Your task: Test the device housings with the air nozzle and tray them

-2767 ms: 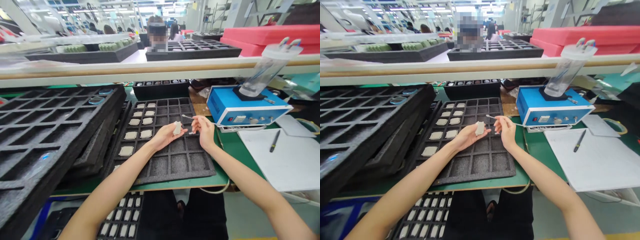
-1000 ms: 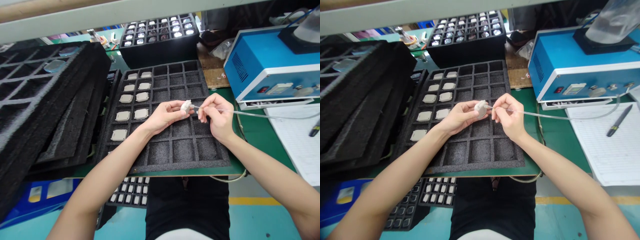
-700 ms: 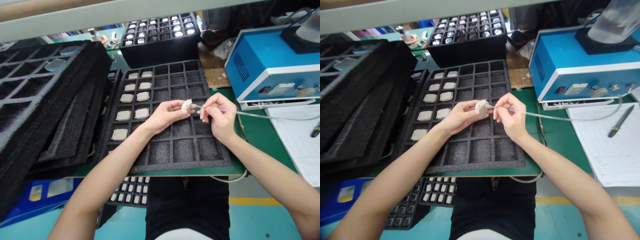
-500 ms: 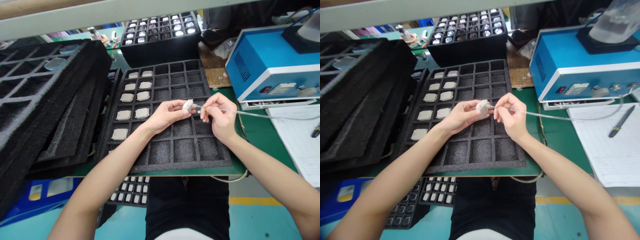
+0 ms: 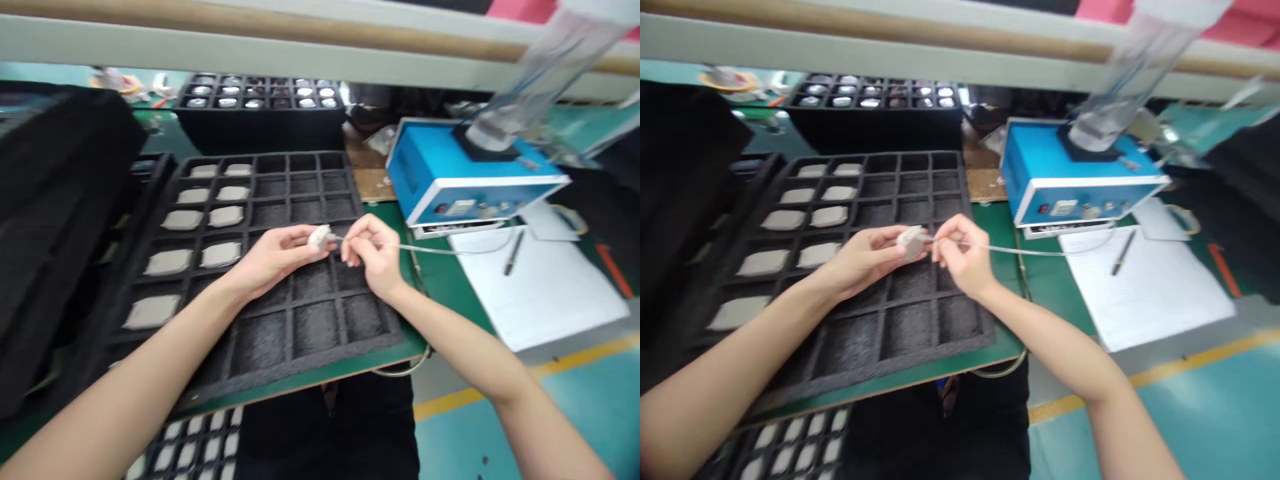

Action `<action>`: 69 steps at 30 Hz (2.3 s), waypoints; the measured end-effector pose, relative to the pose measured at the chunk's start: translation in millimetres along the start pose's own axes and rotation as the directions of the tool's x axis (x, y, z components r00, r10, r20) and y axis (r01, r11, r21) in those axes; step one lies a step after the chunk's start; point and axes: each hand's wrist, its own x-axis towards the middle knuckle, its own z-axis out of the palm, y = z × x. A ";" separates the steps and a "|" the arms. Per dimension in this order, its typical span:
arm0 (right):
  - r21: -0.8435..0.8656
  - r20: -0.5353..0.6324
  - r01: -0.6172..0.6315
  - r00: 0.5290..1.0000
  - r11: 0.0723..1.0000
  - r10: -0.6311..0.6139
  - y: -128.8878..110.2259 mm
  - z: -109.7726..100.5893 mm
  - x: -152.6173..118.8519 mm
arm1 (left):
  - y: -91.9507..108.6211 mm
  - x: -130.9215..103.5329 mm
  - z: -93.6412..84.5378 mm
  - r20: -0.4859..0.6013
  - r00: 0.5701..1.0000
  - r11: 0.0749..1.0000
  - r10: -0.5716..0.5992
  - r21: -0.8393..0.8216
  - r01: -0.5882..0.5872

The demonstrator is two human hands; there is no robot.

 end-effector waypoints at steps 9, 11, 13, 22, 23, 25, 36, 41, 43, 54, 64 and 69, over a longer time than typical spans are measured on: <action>0.048 0.035 -0.017 0.999 0.999 0.015 1.5 -0.8 1.9 | 0.8 1.6 -3.3 -0.004 1.000 1.000 -0.010 0.013 0.010; 0.037 0.034 -0.030 0.999 0.999 0.029 1.2 -0.7 1.6 | 1.3 1.4 -2.8 0.008 1.000 1.000 -0.012 0.016 0.012; 0.024 0.033 -0.039 0.999 0.999 0.039 1.0 -0.7 1.4 | 1.8 1.1 -2.6 0.022 1.000 1.000 -0.016 0.014 0.016; 0.052 0.033 -0.025 0.999 0.998 0.023 0.8 -0.2 1.2 | 2.5 0.5 -1.8 0.027 0.999 1.000 -0.018 0.001 0.018; 0.052 0.034 -0.024 0.999 0.998 0.022 0.8 -0.2 1.2 | 2.3 0.6 -1.9 0.030 0.999 1.000 -0.016 0.001 0.016; 0.050 0.032 -0.023 0.999 0.999 0.021 0.7 -0.5 1.1 | 2.0 0.8 -2.1 0.035 0.999 1.000 -0.012 0.002 0.012; 0.045 0.028 -0.025 0.999 0.999 0.024 -0.9 -0.7 0.9 | 2.5 0.8 -2.2 0.048 0.999 1.000 -0.009 0.000 0.009; 0.026 0.028 -0.036 0.999 0.999 0.035 -0.1 -0.8 0.7 | 3.3 -0.3 -0.8 0.042 0.999 1.000 -0.012 -0.001 0.012; 0.032 0.032 -0.029 0.999 0.999 0.028 0.2 -0.8 0.3 | 3.4 -0.6 -0.4 0.037 0.999 1.000 -0.016 -0.001 0.016; 0.014 0.028 -0.035 0.999 0.999 0.034 -0.4 -0.7 0.6 | 4.2 -1.3 -0.9 0.034 0.999 1.000 -0.021 0.002 0.021; 0.008 0.025 -0.048 0.999 0.999 0.048 -0.8 -0.2 0.5 | 5.3 -1.2 -0.1 0.008 1.000 0.999 -0.018 0.029 0.018; 0.008 0.024 -0.041 0.999 0.999 0.040 -0.3 -1.0 0.3 | 3.9 -1.2 -0.9 0.024 1.000 1.000 -0.018 0.005 0.018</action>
